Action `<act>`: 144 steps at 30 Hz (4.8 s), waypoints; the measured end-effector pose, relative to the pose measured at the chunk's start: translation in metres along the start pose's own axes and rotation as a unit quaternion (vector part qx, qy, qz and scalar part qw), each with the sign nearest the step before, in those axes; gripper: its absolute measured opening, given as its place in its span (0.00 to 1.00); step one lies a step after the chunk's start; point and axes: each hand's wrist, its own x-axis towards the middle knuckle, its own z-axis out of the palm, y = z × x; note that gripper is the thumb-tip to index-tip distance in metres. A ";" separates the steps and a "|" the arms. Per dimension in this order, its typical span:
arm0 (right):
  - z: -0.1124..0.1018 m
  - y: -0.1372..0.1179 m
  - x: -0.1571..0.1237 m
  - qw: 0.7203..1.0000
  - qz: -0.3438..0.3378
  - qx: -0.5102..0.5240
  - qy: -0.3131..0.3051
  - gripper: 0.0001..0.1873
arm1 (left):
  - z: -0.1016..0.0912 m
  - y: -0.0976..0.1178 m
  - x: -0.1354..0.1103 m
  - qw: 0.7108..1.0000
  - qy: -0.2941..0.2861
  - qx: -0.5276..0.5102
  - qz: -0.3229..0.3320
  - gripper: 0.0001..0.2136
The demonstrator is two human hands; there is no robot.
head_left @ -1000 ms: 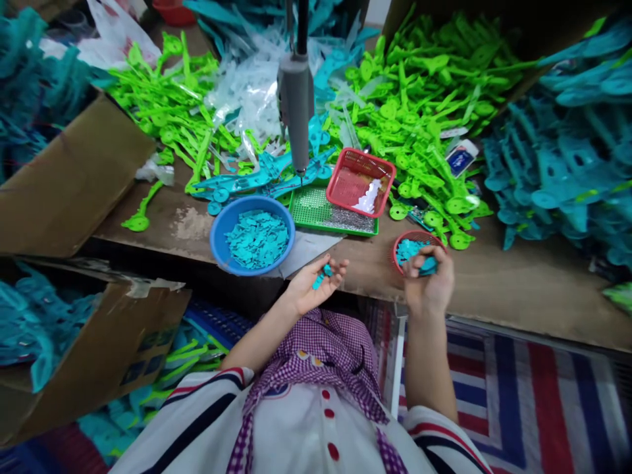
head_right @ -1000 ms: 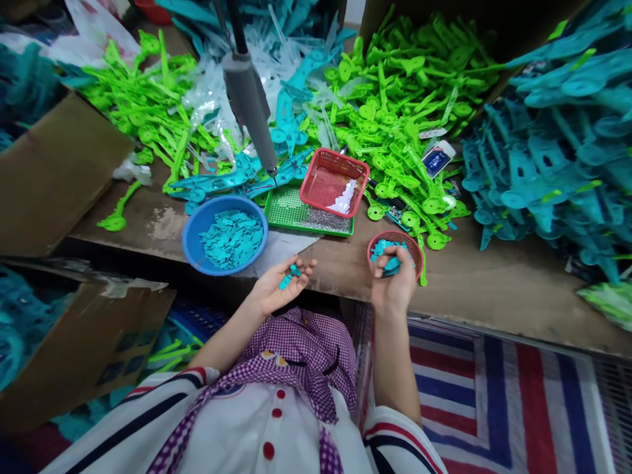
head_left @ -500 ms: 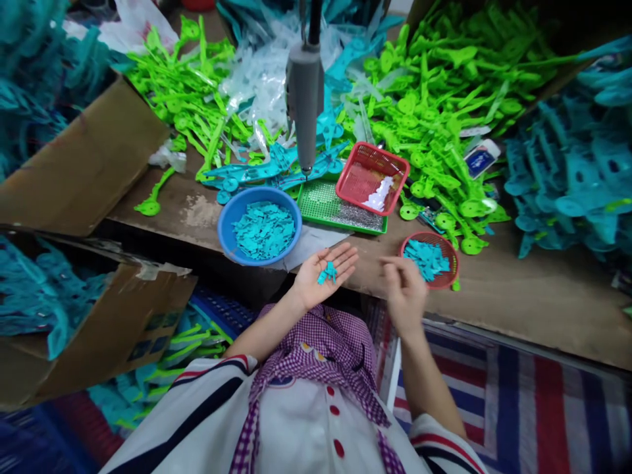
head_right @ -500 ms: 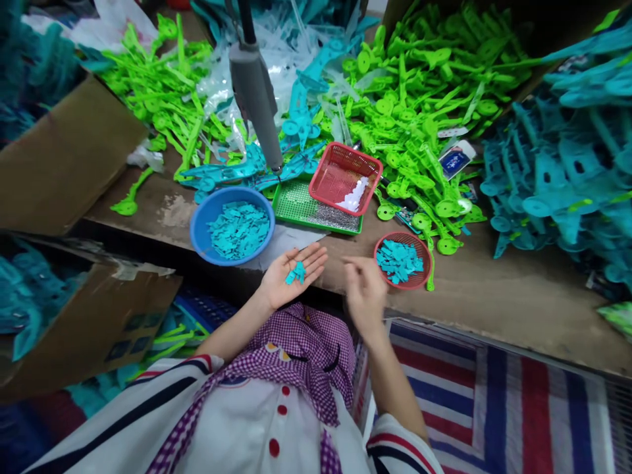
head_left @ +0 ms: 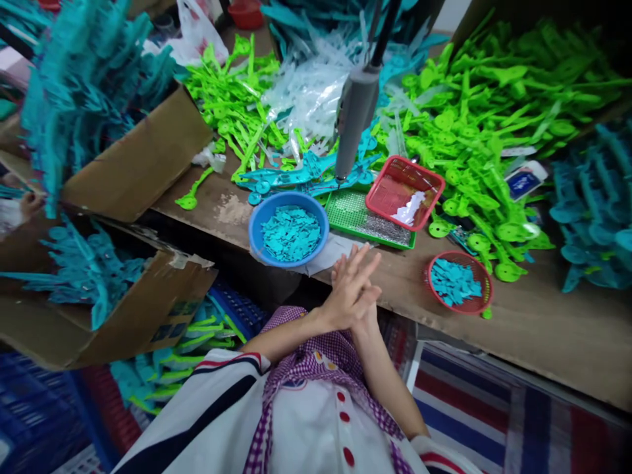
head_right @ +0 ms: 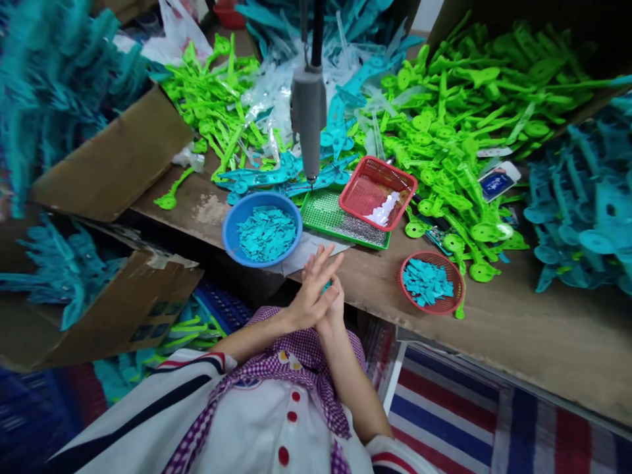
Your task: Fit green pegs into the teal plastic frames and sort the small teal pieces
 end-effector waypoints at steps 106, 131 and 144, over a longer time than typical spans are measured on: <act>0.030 -0.036 -0.023 0.711 -0.373 -0.575 -0.159 0.10 | -0.171 -0.143 0.074 0.950 0.078 -0.156 -0.258 0.31; 0.072 0.006 0.061 0.791 -0.240 -0.540 -0.161 0.23 | -0.159 -0.115 0.056 0.884 0.080 -0.355 -0.295 0.26; 0.101 -0.013 0.068 0.815 -0.214 -0.506 -0.185 0.21 | -0.162 -0.107 0.054 0.887 0.059 -0.347 -0.299 0.26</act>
